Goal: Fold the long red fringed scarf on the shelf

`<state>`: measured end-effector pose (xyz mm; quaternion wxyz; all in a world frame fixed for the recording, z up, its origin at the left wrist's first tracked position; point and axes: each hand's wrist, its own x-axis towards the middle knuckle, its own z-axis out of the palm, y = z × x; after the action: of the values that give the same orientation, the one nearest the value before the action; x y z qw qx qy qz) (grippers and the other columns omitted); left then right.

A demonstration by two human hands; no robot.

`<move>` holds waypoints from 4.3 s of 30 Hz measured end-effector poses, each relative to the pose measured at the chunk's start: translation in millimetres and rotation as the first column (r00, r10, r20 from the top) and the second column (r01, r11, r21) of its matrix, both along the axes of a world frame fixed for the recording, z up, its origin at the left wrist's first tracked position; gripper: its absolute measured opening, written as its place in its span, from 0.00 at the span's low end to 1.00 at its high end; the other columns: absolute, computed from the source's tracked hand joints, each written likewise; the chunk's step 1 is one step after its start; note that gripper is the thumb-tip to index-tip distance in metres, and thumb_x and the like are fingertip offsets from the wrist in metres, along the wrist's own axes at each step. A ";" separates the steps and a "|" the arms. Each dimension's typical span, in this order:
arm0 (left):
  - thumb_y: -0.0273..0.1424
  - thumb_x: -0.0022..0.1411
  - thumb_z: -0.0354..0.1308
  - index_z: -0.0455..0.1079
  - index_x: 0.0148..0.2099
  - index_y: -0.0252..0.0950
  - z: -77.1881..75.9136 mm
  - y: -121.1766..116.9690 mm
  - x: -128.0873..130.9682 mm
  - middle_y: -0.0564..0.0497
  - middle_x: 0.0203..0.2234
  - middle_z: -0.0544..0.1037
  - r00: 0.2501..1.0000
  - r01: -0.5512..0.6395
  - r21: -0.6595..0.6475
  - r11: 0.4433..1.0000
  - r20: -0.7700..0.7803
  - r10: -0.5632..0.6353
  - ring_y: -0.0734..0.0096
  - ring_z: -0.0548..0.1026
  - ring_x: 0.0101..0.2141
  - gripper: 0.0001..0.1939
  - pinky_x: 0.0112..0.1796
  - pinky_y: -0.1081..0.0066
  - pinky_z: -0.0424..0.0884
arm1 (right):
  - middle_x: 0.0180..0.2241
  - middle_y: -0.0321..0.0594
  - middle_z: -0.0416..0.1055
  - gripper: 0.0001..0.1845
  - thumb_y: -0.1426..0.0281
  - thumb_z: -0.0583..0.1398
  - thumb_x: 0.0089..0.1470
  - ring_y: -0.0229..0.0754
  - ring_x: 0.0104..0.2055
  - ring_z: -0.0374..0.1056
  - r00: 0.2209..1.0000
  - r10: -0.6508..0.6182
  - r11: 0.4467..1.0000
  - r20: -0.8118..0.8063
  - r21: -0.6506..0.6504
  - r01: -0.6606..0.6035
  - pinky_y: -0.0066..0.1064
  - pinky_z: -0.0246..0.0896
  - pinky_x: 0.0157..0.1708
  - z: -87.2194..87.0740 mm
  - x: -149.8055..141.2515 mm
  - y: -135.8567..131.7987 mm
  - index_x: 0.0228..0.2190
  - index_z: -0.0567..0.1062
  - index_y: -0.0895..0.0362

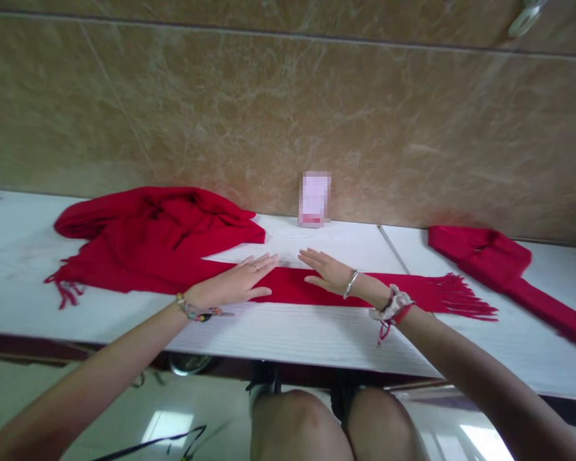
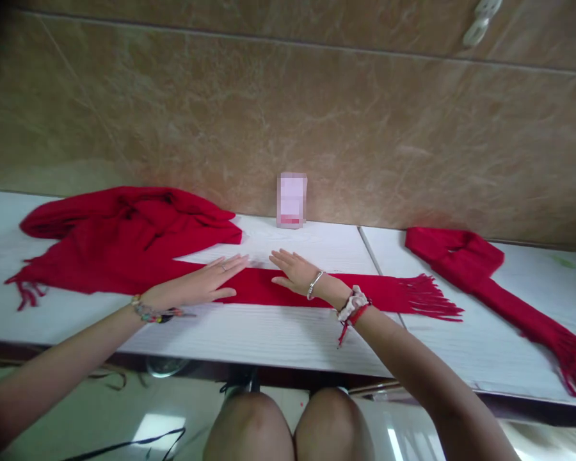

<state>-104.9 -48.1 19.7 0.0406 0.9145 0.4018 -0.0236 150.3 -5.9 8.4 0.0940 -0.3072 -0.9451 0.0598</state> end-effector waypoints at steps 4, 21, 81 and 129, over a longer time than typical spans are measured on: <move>0.43 0.63 0.44 0.44 0.63 0.37 3.5 -13.7 -71.6 0.45 0.62 0.47 0.990 -0.131 0.022 0.991 -0.045 0.132 0.66 0.47 0.60 0.31 0.56 0.66 0.49 | 0.56 0.54 0.56 0.25 0.64 0.53 0.55 0.46 0.59 0.50 0.975 0.206 0.979 -0.086 0.007 -0.206 0.42 0.50 0.56 -7.1 -34.3 -2.3 0.52 0.63 0.64; 0.18 0.58 0.39 0.58 0.58 0.37 10.0 -27.1 -144.5 0.46 0.57 0.60 0.936 -0.222 0.274 0.936 -0.209 0.284 0.69 0.60 0.55 0.27 0.55 0.67 0.56 | 0.53 0.49 0.63 0.24 0.81 0.48 0.51 0.41 0.56 0.57 0.930 0.324 0.939 -0.172 -0.056 -0.338 0.38 0.53 0.56 -24.1 -109.3 -25.1 0.50 0.66 0.63; 0.31 0.66 0.37 0.48 0.62 0.40 -17.9 -25.8 -88.4 0.49 0.60 0.53 0.984 -0.158 0.116 0.981 -0.065 0.166 0.70 0.48 0.60 0.23 0.57 0.64 0.43 | 0.51 0.44 0.66 0.17 0.74 0.50 0.55 0.40 0.56 0.56 0.873 0.430 0.878 -0.229 -0.119 -0.464 0.42 0.44 0.57 -17.1 -98.7 -28.4 0.46 0.70 0.59; 0.39 0.65 0.34 0.47 0.63 0.38 -45.9 3.5 -13.7 0.49 0.60 0.53 0.998 -0.067 0.213 0.975 0.005 0.068 0.66 0.50 0.59 0.26 0.55 0.64 0.50 | 0.59 0.54 0.48 0.27 0.64 0.45 0.59 0.52 0.61 0.44 0.756 -0.627 0.778 0.188 0.102 0.620 0.51 0.45 0.55 -28.9 115.6 -57.9 0.57 0.55 0.63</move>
<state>-118.6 -44.6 -26.2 -0.0572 0.8994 0.4329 0.0199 265.9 -63.7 -20.4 0.0128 -0.6071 -0.7941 -0.0239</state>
